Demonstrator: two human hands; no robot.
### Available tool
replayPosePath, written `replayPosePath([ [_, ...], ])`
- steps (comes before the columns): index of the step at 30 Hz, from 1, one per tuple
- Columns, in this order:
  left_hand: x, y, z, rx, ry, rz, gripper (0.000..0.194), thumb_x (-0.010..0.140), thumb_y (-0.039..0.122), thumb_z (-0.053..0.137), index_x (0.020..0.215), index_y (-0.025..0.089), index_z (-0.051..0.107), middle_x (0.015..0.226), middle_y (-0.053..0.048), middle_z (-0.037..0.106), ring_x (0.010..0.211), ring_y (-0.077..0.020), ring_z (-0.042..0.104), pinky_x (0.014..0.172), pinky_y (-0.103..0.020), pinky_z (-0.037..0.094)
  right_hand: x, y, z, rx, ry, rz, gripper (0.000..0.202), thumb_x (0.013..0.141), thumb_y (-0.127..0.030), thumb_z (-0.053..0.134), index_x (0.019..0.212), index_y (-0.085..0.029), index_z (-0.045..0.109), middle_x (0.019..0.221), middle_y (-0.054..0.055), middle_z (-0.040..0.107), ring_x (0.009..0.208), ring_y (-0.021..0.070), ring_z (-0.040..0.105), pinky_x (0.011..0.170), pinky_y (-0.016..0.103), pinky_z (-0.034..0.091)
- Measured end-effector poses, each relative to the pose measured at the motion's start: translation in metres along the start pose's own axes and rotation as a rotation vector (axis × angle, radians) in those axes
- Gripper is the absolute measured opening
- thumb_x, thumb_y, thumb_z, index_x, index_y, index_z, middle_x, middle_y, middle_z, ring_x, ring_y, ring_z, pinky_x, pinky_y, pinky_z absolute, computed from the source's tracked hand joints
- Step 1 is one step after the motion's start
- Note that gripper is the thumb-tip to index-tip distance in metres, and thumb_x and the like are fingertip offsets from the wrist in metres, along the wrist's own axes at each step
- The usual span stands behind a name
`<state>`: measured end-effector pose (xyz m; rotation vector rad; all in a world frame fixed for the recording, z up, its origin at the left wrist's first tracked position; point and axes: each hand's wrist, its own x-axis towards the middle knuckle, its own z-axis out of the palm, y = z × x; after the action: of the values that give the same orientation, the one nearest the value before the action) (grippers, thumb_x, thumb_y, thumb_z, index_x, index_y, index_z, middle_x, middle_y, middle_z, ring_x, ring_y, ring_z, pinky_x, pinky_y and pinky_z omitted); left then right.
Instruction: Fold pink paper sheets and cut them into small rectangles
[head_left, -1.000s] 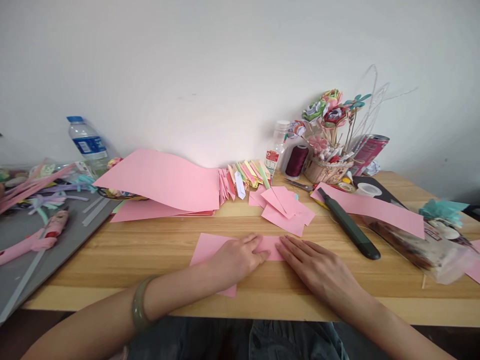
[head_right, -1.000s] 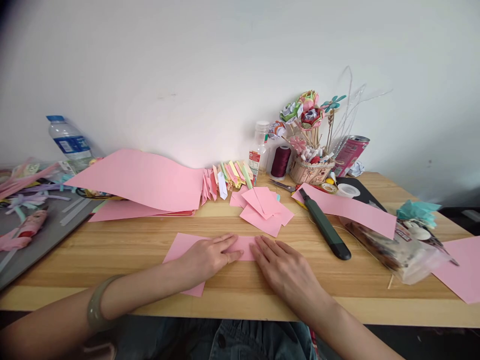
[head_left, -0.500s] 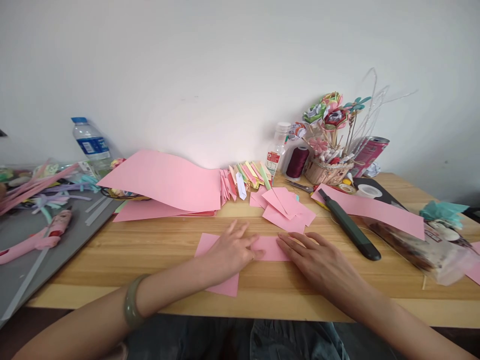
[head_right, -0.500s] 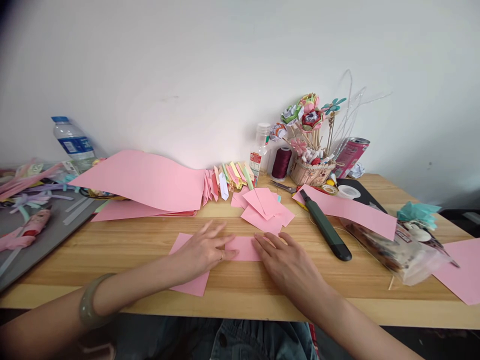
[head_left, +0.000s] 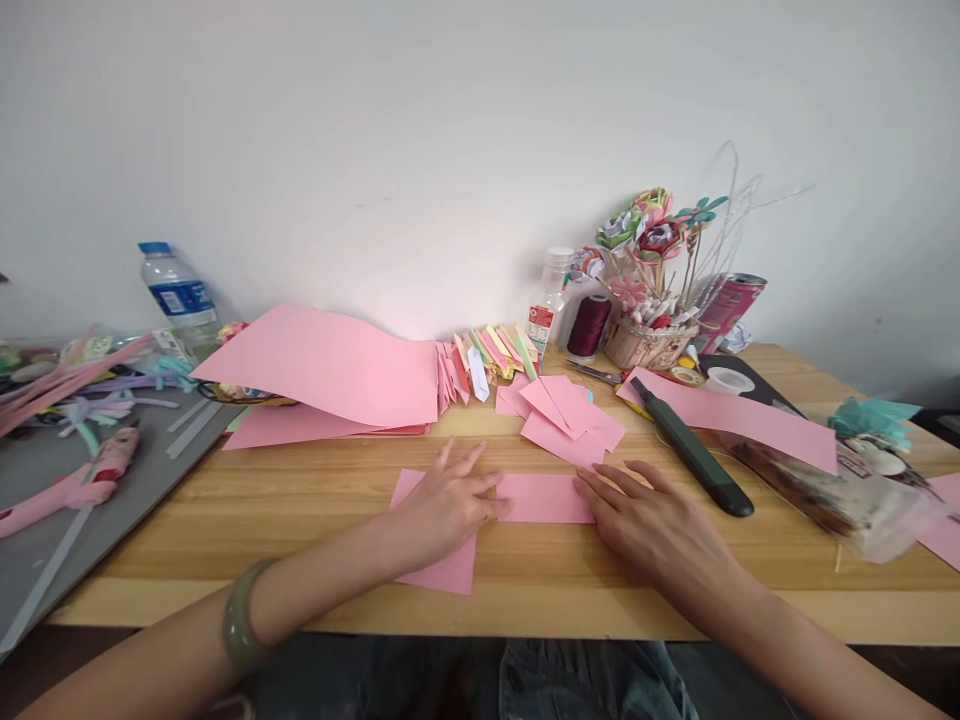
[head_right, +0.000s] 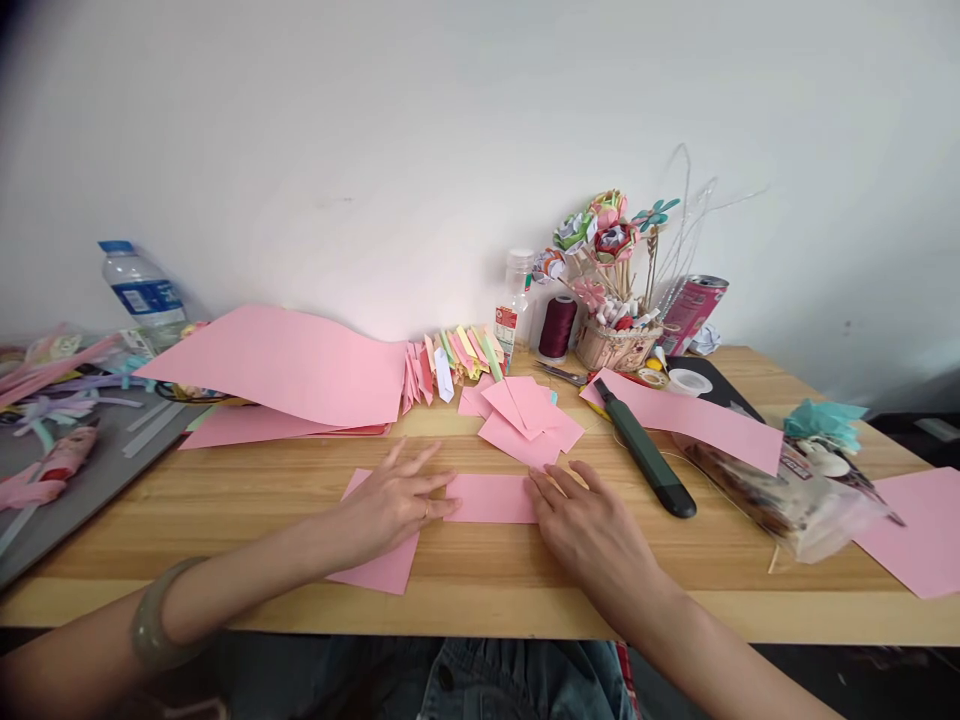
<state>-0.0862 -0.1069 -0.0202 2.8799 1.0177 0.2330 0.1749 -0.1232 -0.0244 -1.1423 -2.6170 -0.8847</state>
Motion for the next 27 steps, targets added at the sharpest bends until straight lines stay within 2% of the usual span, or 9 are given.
replayPosePath([
  [4, -0.002, -0.005, -0.004, -0.113, 0.014, -0.011, 0.027, 0.092, 0.024, 0.042, 0.110, 0.029, 0.061, 0.129, -0.002, 0.051, 0.132, -0.0292, 0.025, 0.102, -0.062, 0.014, -0.003, 0.003, -0.011, 0.033, -0.014, 0.078, 0.019, 0.082, -0.010, 0.048, 0.080, -0.015, 0.066, 0.084, 0.006, 0.069, 0.087, 0.0217, 0.060, 0.077, 0.035, 0.040],
  [7, 0.003, -0.015, -0.005, -0.167, 0.048, 0.028, 0.028, 0.089, 0.016, 0.043, 0.098, 0.029, 0.067, 0.126, 0.001, 0.054, 0.131, -0.0255, 0.028, 0.104, -0.059, 0.014, -0.013, 0.015, -0.015, 0.116, 0.070, 0.184, 0.027, 0.089, -0.022, 0.044, 0.067, -0.018, 0.061, 0.074, 0.002, 0.066, 0.077, 0.0170, 0.060, 0.068, 0.029, 0.040],
  [10, 0.013, -0.016, -0.004, -0.157, 0.187, -0.006, 0.031, 0.084, 0.008, 0.044, 0.076, 0.024, 0.070, 0.113, 0.001, 0.063, 0.121, -0.0229, 0.042, 0.103, -0.054, 0.022, -0.020, 0.032, -0.011, 0.019, 0.127, 0.374, 0.026, 0.090, -0.032, 0.041, 0.082, -0.017, 0.061, 0.084, 0.003, 0.066, 0.076, 0.0164, 0.059, 0.056, 0.026, 0.037],
  [13, 0.022, 0.002, -0.004, -0.061, 0.291, -0.136, 0.023, 0.084, 0.015, 0.046, 0.078, 0.018, 0.068, 0.096, -0.004, 0.067, 0.098, -0.0207, 0.054, 0.085, -0.038, 0.045, -0.021, 0.048, -0.001, -0.146, -0.030, 0.518, 0.036, 0.090, -0.037, 0.039, 0.109, -0.011, 0.055, 0.094, 0.011, 0.063, 0.084, 0.0230, 0.058, 0.053, 0.029, 0.037],
  [15, 0.025, 0.020, -0.004, 0.061, 0.257, -0.177, 0.021, 0.084, 0.029, 0.050, 0.093, 0.015, 0.064, 0.094, -0.008, 0.064, 0.091, -0.0231, 0.053, 0.069, -0.034, 0.050, -0.019, 0.056, 0.006, -0.220, -0.137, 0.552, 0.045, 0.090, -0.040, 0.037, 0.116, -0.007, 0.049, 0.094, 0.015, 0.060, 0.087, 0.0273, 0.056, 0.054, 0.031, 0.038],
  [18, 0.028, 0.036, -0.003, 0.194, 0.133, -0.089, 0.038, 0.082, 0.045, 0.053, 0.106, 0.014, 0.056, 0.097, -0.010, 0.060, 0.089, -0.0241, 0.052, 0.065, -0.033, 0.050, -0.017, 0.064, 0.017, -0.257, -0.228, 0.576, 0.049, 0.090, -0.042, 0.035, 0.118, -0.003, 0.045, 0.089, 0.017, 0.059, 0.083, 0.0295, 0.055, 0.053, 0.032, 0.038],
  [21, 0.029, 0.033, 0.000, 0.243, 0.013, 0.008, 0.024, 0.082, 0.029, 0.057, 0.102, 0.015, 0.056, 0.093, -0.007, 0.060, 0.087, -0.0216, 0.054, 0.065, -0.030, 0.049, -0.017, 0.069, 0.024, -0.203, -0.293, 0.606, 0.043, 0.090, -0.037, 0.035, 0.112, -0.003, 0.047, 0.086, 0.016, 0.058, 0.078, 0.0280, 0.056, 0.053, 0.032, 0.038],
  [23, 0.030, 0.025, 0.001, 0.246, -0.016, 0.039, 0.019, 0.080, 0.017, 0.059, 0.099, 0.015, 0.057, 0.095, -0.006, 0.061, 0.088, -0.0206, 0.055, 0.065, -0.028, 0.049, -0.019, 0.072, 0.028, -0.149, -0.315, 0.628, 0.034, 0.090, -0.032, 0.037, 0.104, -0.005, 0.050, 0.085, 0.015, 0.057, 0.079, 0.0269, 0.057, 0.055, 0.031, 0.038],
  [27, 0.030, 0.006, 0.008, 0.144, 0.066, 0.052, 0.020, 0.086, 0.008, 0.047, 0.092, 0.018, 0.063, 0.097, -0.003, 0.065, 0.092, -0.0164, 0.058, 0.072, -0.026, 0.048, -0.025, 0.078, 0.029, -0.096, -0.338, 0.632, 0.026, 0.090, -0.029, 0.036, 0.084, -0.011, 0.054, 0.077, 0.009, 0.056, 0.071, 0.0221, 0.059, 0.057, 0.030, 0.040],
])
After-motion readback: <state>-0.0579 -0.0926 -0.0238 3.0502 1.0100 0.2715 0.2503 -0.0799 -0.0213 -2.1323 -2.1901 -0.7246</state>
